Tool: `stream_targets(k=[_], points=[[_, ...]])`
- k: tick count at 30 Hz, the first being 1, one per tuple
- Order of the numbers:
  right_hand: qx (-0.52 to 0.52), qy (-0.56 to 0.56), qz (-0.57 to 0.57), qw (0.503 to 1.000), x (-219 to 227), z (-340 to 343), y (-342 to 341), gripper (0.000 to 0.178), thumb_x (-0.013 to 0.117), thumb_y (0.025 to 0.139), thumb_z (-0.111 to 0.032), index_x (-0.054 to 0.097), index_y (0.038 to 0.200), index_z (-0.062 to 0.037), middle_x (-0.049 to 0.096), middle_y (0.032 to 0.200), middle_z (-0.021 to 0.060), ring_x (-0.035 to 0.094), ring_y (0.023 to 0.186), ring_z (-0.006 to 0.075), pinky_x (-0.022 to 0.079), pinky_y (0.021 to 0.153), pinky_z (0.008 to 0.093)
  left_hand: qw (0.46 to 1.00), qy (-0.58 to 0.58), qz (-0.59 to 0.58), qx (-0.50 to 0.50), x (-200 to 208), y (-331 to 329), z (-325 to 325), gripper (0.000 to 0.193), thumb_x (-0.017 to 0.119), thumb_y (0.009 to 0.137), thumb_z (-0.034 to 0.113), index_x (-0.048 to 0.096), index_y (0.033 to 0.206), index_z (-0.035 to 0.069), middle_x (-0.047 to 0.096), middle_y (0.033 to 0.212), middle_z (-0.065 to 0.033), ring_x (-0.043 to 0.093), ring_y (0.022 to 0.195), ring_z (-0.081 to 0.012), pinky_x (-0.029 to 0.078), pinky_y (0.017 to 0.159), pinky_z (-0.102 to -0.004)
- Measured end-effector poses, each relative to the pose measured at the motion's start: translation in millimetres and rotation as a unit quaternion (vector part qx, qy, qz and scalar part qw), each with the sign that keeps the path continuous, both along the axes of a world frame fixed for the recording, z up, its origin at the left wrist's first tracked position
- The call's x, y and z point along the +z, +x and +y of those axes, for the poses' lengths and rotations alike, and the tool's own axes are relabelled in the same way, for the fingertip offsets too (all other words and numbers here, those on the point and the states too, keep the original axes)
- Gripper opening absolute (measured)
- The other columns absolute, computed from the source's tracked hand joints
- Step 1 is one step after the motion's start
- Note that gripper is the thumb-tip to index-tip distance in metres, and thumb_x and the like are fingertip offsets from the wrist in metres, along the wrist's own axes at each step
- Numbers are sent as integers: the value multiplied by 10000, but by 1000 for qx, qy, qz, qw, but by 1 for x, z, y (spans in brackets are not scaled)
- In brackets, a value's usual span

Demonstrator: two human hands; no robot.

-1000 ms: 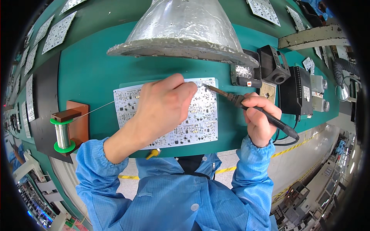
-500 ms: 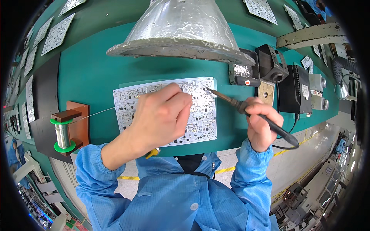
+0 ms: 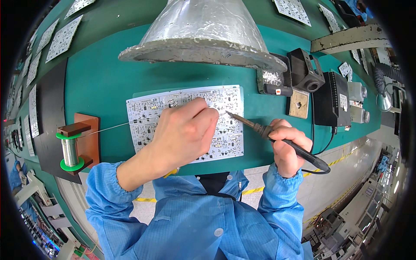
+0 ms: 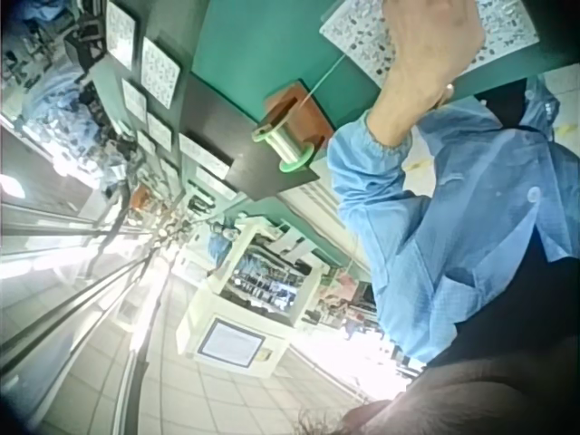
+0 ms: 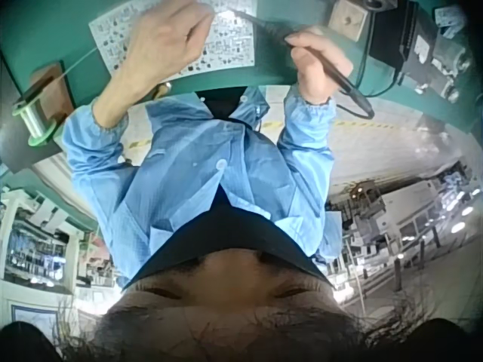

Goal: Soldering electronic components onto printed circuit boards at a manual assembly station.

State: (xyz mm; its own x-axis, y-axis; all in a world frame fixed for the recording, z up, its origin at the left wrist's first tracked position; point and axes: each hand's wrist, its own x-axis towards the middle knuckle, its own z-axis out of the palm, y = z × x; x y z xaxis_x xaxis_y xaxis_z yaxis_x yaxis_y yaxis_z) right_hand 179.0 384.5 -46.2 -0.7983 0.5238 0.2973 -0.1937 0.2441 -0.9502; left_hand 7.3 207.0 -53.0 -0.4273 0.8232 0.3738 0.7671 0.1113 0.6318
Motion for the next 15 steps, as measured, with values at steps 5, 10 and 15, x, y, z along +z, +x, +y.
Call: stream_targets(k=[5, 10, 15], points=[[-2, -6, 6, 1000, 1, -1, 0, 190, 627, 678, -86, 674, 812, 39, 585, 595, 83, 530, 552, 204, 478, 743, 386, 1000, -10, 7, -6, -1, 2, 0, 86, 650, 771, 17, 578, 736, 50, 497, 709, -72, 573, 536, -259, 465, 439, -368], [-7, 2, 6, 1000, -1, -1, -1, 187, 629, 679, -89, 674, 809, 37, 581, 586, 75, 527, 547, 200, 477, 739, 390, 1000, -5, 12, -3, -3, 4, 1, 81, 648, 765, 9, 579, 745, 46, 496, 711, -78, 573, 539, -261, 472, 448, -372], [-8, 14, 9, 1000, 0, -1, -2, 191, 634, 689, -100, 672, 814, 40, 578, 592, 69, 531, 562, 200, 473, 740, 393, 1000, -14, 5, 9, 7, 2, -9, 68, 653, 759, 6, 595, 772, 38, 503, 713, -83, 585, 552, -270, 477, 456, -376]])
